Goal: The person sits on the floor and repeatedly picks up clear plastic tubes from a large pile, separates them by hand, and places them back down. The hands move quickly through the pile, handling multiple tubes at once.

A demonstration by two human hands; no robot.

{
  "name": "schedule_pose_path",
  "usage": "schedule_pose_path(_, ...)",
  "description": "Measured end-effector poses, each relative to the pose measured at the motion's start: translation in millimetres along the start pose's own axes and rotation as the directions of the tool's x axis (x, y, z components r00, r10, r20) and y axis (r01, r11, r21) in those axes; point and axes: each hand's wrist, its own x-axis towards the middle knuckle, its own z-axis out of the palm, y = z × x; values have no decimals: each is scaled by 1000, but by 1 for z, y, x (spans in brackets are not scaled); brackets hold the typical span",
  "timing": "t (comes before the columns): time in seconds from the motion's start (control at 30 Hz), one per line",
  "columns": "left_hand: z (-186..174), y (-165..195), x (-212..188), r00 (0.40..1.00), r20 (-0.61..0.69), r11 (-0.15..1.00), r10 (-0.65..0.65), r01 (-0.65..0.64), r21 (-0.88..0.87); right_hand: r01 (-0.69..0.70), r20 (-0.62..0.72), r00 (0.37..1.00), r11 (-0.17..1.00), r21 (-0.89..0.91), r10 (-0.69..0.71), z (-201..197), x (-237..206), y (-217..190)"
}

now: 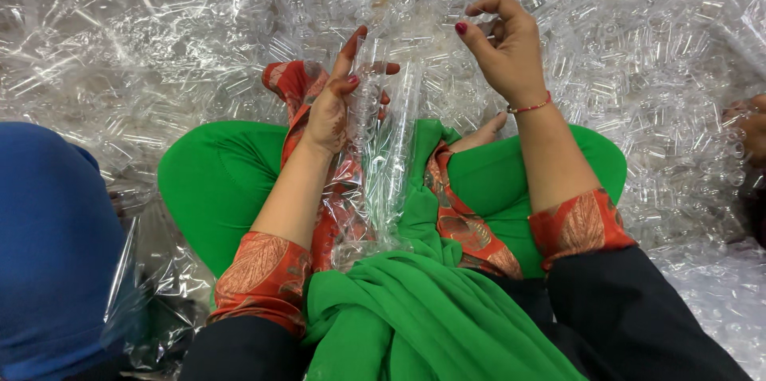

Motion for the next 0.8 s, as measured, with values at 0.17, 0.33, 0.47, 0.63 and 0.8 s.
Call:
schedule_pose_path(0.17,-3,-3,-1,1000,-1,1000,8,-8,-15,31,-7,999,999,14,-31,4,4,7)
schedule_pose_path(0.33,-10,-7,-1,997,-73,997,36,-30,74,45,-17,999,999,15,-44,4,7,16)
schedule_pose_path(0.47,-12,-8,-1,997,-72,996,3,3,92,-29,-15,999,999,36,30,4,8,28)
schedule_pose_path(0.63,-9,-7,-4,996,-94,986,-1,16,165,-24,-69,997,963,270,44,5,13,46)
schedule_pose_path(0.8,-8,-10,-6,998,-60,980,-16,28,199,-160,-59,975,862,480,214,0,15,50)
